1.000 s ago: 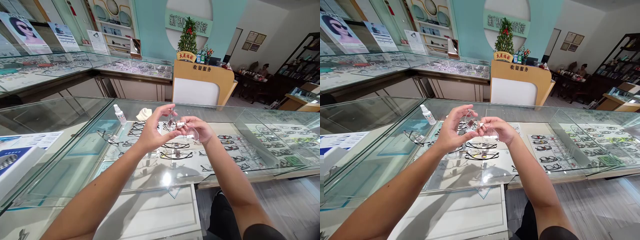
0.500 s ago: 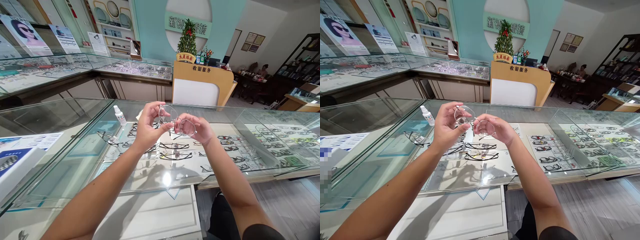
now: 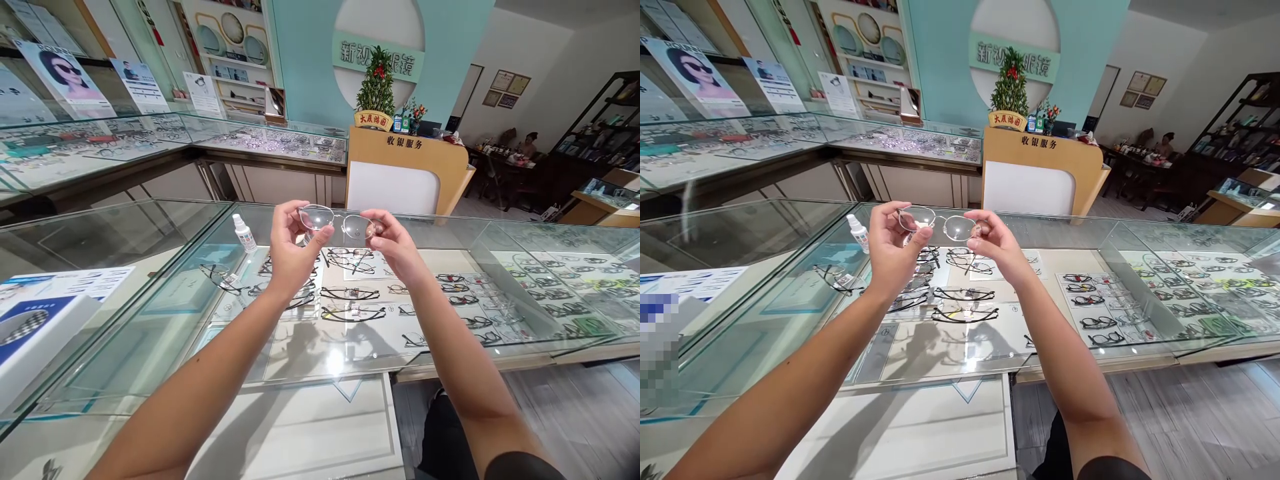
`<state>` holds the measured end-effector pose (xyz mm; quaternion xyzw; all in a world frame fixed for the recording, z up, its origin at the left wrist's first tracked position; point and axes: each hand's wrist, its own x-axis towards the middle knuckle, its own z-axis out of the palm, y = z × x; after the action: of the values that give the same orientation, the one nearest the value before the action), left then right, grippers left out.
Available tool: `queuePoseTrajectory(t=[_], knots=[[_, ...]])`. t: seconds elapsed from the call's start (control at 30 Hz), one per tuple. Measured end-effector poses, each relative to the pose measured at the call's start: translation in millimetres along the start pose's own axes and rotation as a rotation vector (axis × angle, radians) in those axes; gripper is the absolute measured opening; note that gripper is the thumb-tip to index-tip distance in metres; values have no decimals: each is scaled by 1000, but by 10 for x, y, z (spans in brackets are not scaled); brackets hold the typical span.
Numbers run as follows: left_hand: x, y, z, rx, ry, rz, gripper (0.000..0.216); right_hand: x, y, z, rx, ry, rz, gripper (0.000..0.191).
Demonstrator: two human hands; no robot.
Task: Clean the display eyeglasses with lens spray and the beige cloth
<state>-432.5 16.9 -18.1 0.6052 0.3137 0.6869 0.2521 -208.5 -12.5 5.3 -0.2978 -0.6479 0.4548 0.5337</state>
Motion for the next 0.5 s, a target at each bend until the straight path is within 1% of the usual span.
queuePoseTrajectory(t=[0.07, 0.13, 0.37, 0.5], knots=[[3, -55, -13, 70, 16, 21, 67, -4, 27, 29, -92, 94, -55, 62], [4, -92, -22, 132, 30, 55, 66, -9, 57, 60, -157, 150, -103, 62], [10, -168, -41, 208, 13, 158, 70, -35, 79, 127, -321, 272, -209, 48], [13, -209, -49, 211, 3, 171, 65, -32, 95, 129, -365, 293, -232, 51]])
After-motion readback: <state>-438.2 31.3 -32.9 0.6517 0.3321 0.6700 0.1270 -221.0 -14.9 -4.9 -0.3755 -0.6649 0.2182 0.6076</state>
